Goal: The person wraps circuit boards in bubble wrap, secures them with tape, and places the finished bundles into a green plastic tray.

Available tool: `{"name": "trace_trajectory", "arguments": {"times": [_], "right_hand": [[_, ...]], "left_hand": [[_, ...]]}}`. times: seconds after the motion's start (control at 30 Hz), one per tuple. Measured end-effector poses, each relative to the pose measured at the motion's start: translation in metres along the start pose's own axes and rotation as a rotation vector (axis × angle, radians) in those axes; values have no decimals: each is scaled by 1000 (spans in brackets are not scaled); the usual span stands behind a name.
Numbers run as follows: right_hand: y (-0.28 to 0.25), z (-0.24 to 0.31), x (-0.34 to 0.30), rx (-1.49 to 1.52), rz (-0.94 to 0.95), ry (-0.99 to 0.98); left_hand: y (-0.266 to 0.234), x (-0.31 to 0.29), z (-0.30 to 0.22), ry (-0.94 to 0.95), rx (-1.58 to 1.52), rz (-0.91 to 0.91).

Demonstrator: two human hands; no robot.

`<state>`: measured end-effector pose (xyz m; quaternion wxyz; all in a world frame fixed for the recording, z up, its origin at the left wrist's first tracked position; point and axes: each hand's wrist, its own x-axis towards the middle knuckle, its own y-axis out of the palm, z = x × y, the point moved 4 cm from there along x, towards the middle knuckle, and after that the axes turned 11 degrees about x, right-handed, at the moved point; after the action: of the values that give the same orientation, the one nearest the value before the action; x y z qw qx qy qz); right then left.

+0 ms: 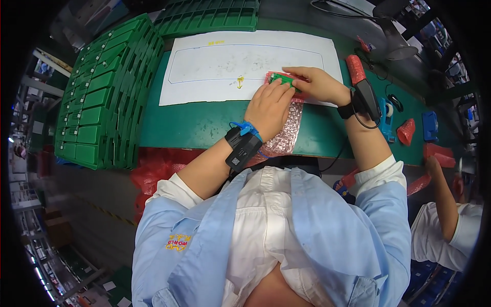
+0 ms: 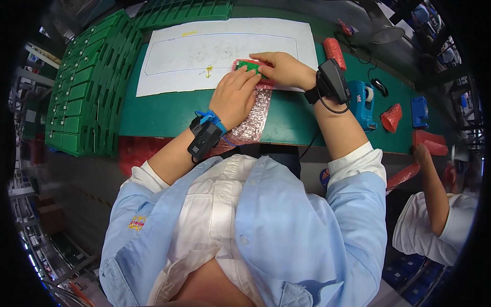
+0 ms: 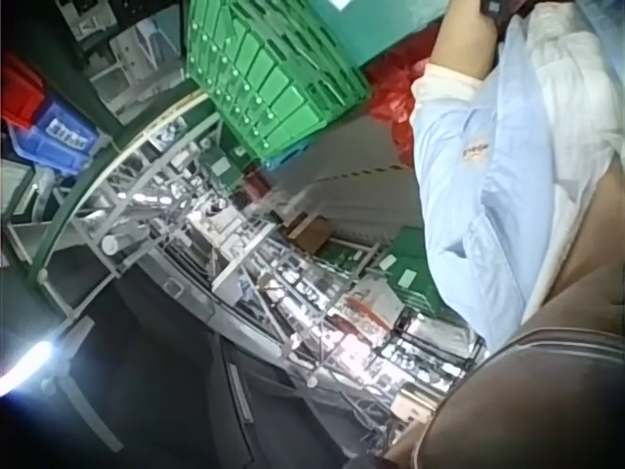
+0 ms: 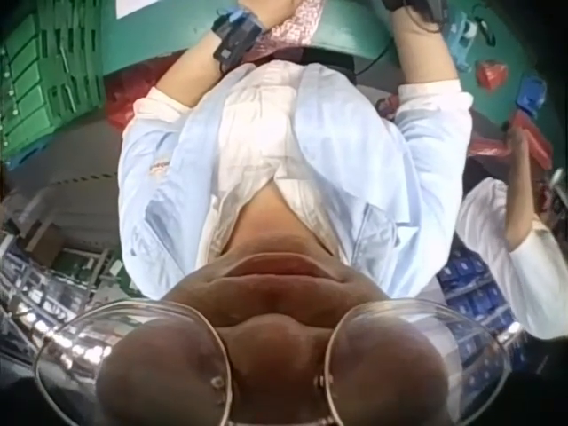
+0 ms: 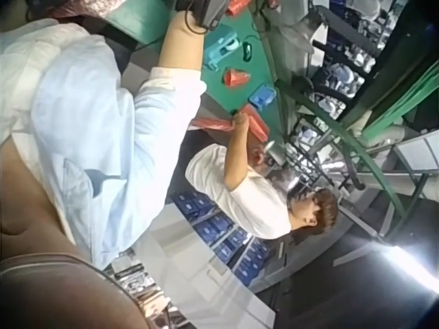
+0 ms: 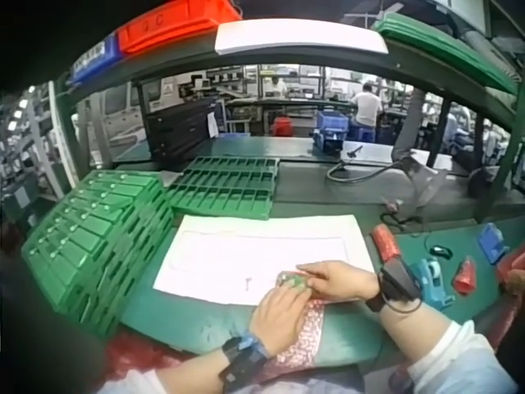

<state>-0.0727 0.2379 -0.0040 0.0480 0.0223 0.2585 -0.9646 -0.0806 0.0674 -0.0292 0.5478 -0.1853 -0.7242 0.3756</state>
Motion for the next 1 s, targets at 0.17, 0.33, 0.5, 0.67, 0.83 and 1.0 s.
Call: {"name": "trace_trajectory", "arguments": {"times": [0.17, 0.33, 0.5, 0.67, 0.83, 1.0], "right_hand": [[-3, 3, 1, -56, 46, 51], [8, 15, 3, -343, 73, 1], [20, 19, -4, -391, -54, -90], [19, 20, -3, -415, -79, -86], [16, 16, -5, -394, -95, -126], [19, 20, -7, -439, -213, -178]], "left_hand": [[-4, -6, -1, 32, 11, 13], [-11, -20, -7, 9, -55, 79], [-17, -22, -5, -101, -107, 148], [-15, -21, -1, -93, 14, 126], [-10, -24, -2, -58, 52, 203], [-19, -27, -2, -59, 51, 165]]}}
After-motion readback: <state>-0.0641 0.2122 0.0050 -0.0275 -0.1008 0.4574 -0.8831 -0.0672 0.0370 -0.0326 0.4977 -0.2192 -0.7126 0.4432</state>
